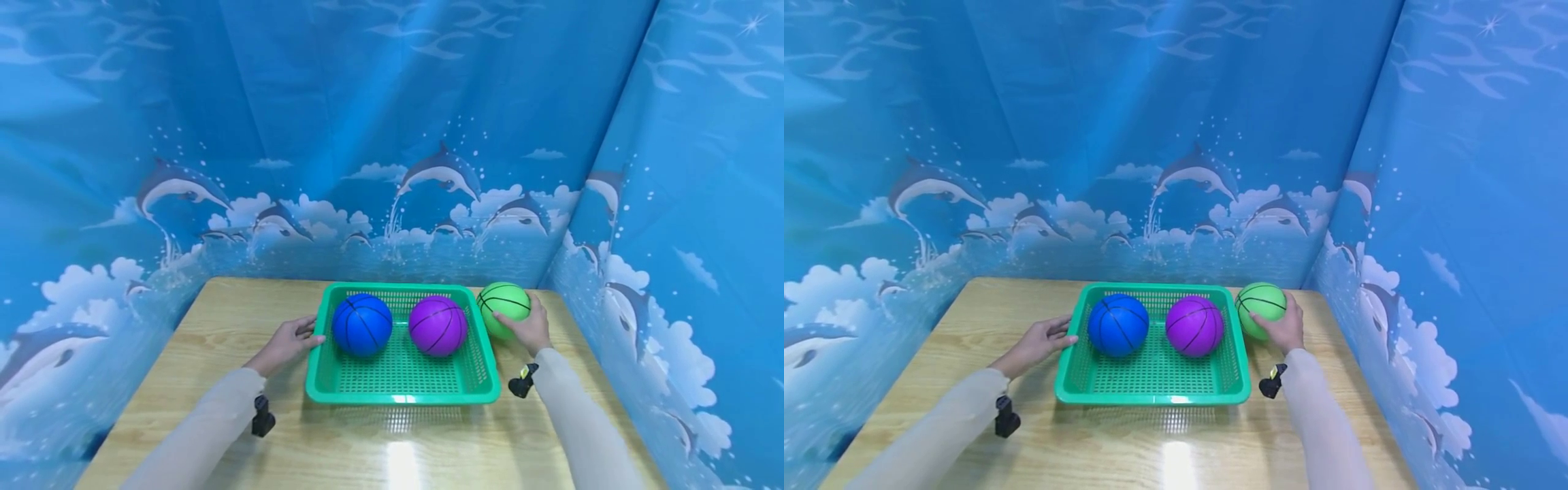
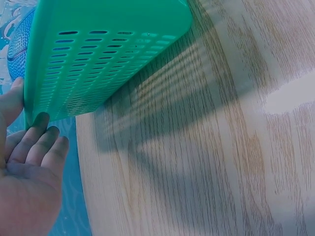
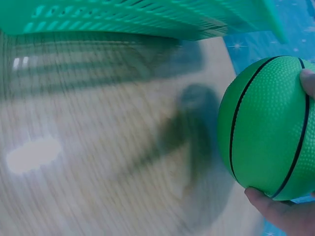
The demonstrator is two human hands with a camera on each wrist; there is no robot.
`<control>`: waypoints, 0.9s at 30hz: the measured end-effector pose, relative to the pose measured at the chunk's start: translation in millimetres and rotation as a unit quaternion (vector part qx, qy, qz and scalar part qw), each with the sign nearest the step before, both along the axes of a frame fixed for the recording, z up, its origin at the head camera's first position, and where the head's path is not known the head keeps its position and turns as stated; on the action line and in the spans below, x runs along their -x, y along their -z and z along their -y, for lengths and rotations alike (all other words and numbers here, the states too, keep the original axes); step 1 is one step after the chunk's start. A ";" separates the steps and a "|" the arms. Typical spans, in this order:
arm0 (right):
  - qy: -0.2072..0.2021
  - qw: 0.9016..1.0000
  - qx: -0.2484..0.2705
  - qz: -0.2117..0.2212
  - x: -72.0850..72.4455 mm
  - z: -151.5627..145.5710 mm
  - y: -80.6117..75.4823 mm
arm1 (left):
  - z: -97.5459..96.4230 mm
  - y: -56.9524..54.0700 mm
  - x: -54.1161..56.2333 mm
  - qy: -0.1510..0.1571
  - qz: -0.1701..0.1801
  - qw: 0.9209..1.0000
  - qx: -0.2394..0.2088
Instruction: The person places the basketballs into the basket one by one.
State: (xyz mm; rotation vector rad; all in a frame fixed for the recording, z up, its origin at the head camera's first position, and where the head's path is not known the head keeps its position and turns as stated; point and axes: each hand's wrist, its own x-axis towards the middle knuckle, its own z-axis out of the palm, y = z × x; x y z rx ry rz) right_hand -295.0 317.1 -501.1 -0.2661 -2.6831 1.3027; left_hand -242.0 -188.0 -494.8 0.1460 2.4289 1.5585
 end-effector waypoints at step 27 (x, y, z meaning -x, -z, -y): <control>-0.058 0.994 0.060 -0.077 -67.7 29.5 -82.9 | 1.6 0.5 1.4 0.010 -0.001 1.000 -0.008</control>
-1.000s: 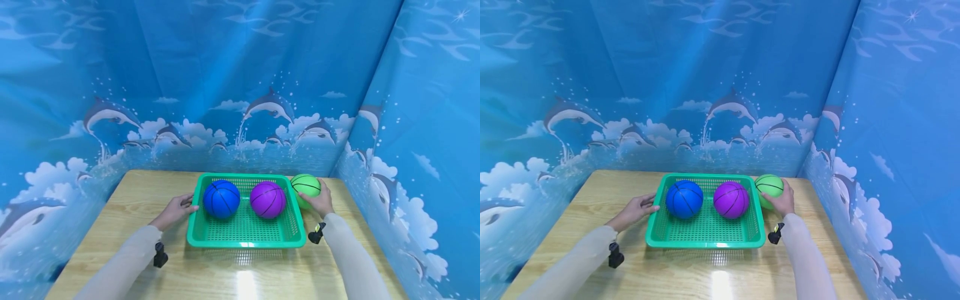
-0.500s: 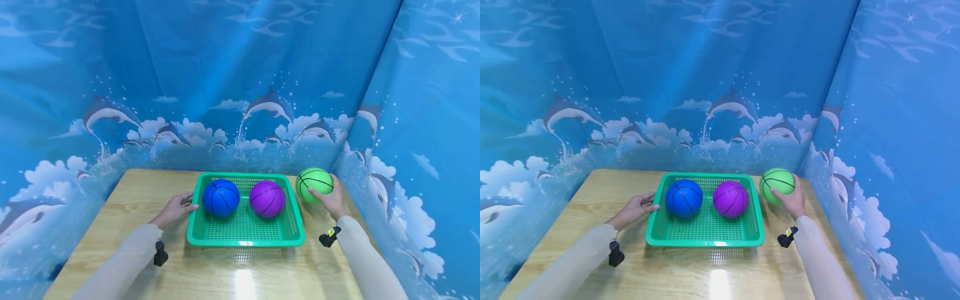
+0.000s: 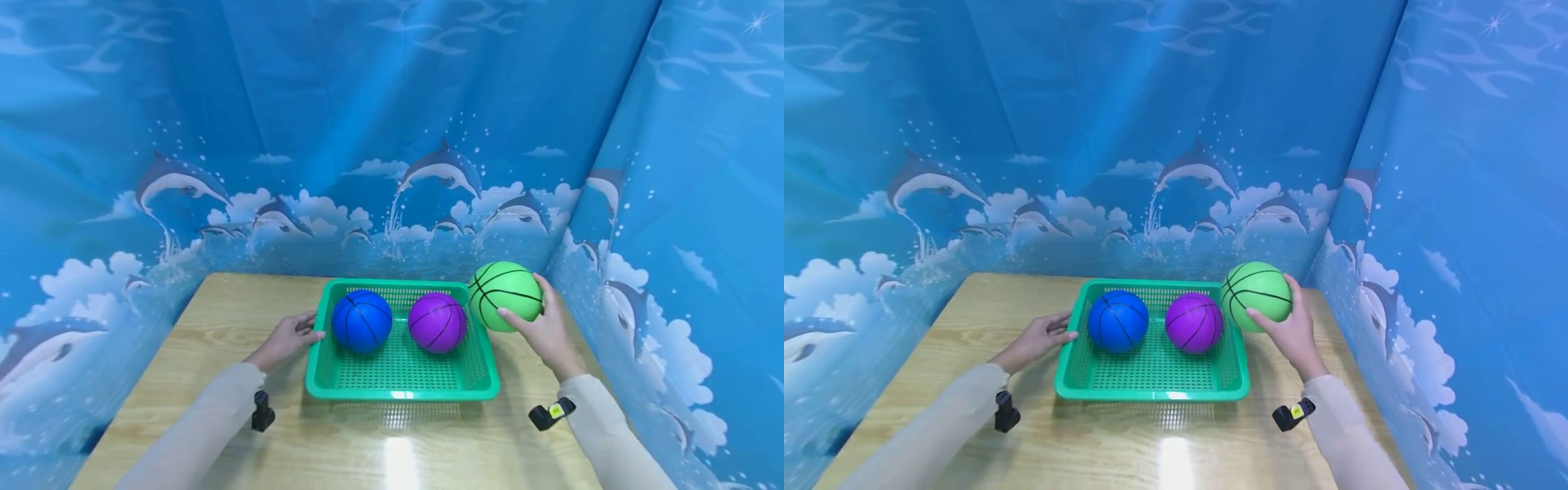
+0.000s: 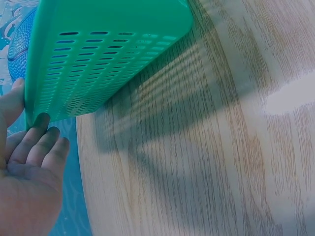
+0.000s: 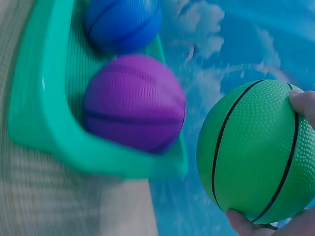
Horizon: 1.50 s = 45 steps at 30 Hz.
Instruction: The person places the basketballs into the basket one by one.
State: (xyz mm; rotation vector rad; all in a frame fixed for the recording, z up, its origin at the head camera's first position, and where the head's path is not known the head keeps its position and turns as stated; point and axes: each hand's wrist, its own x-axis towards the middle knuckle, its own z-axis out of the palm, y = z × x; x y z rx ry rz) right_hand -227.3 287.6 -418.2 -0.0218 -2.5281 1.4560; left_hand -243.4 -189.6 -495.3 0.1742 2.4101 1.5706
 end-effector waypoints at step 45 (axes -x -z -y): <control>-0.133 0.990 -0.051 -0.022 -57.1 151.0 70.2 | 0.0 2.2 1.5 -0.001 0.000 1.000 -0.006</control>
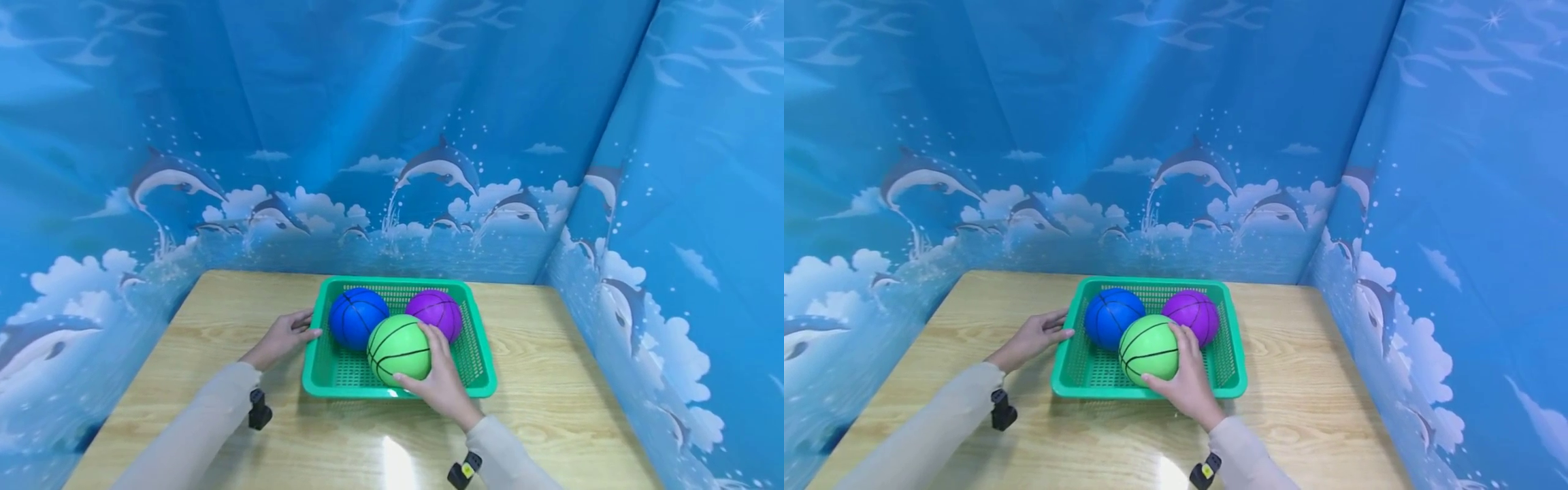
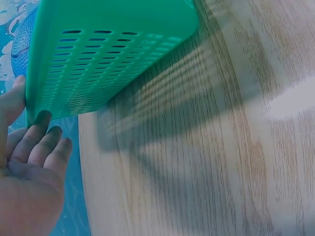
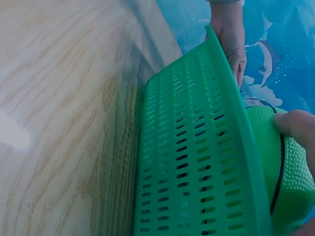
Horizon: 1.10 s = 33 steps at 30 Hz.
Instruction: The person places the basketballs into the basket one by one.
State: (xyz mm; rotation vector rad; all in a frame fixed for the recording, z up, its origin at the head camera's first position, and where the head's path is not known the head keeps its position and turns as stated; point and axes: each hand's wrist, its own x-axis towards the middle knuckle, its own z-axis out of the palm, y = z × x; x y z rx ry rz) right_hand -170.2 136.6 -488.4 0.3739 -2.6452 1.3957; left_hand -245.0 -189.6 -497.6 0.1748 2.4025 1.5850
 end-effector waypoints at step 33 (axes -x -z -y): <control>-0.018 0.999 -0.012 0.050 4.4 -1.3 2.4 | -0.8 -1.6 -0.1 0.004 0.000 1.000 0.018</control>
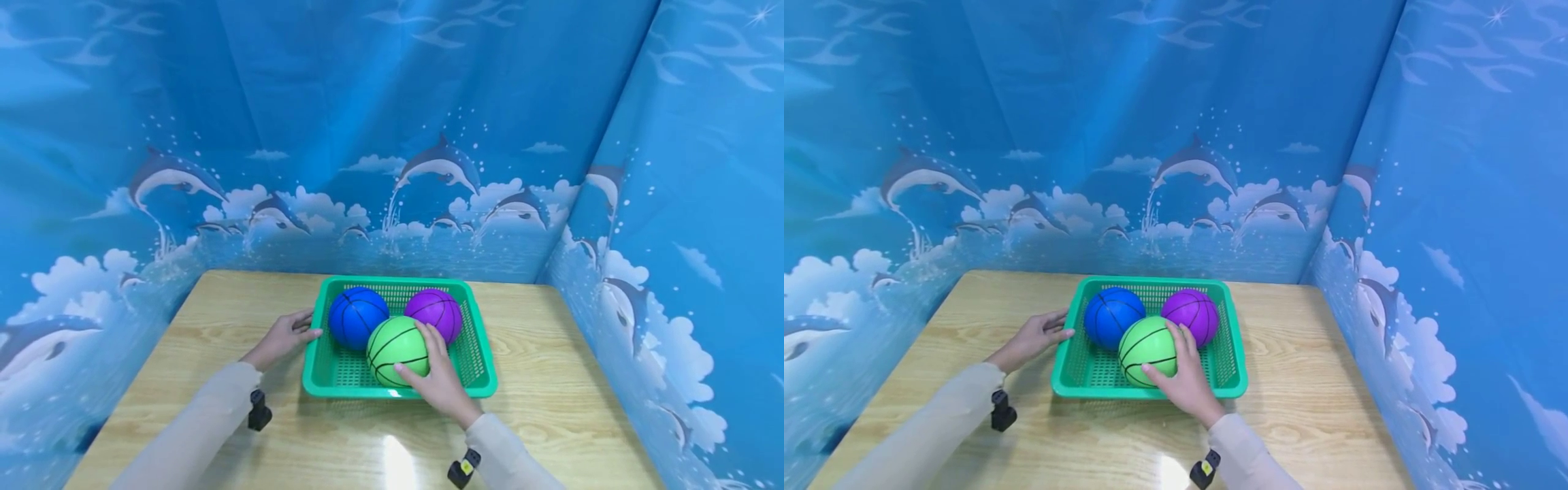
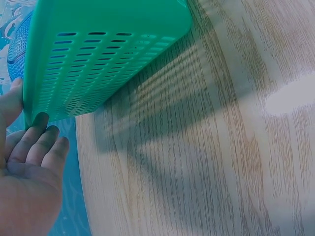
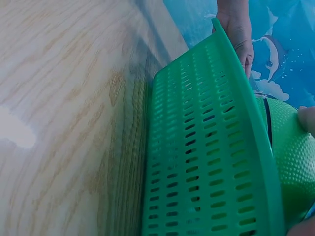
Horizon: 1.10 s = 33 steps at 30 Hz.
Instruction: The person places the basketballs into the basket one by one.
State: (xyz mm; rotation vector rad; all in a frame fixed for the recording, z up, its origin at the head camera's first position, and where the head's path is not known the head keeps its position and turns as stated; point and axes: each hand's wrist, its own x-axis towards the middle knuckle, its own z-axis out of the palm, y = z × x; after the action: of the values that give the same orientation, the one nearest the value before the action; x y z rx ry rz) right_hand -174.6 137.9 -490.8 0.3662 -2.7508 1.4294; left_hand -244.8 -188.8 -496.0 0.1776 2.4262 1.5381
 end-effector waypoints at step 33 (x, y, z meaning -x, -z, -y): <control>-0.032 0.999 -0.018 0.020 3.0 -14.3 -7.0 | 2.4 -6.8 -4.3 0.025 -0.017 0.999 0.041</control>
State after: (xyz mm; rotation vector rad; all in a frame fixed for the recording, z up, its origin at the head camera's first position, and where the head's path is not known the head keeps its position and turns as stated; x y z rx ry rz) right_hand -177.6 152.2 -483.9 0.4350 -2.8251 1.4180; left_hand -240.5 -191.3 -489.2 0.2491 2.4849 1.4236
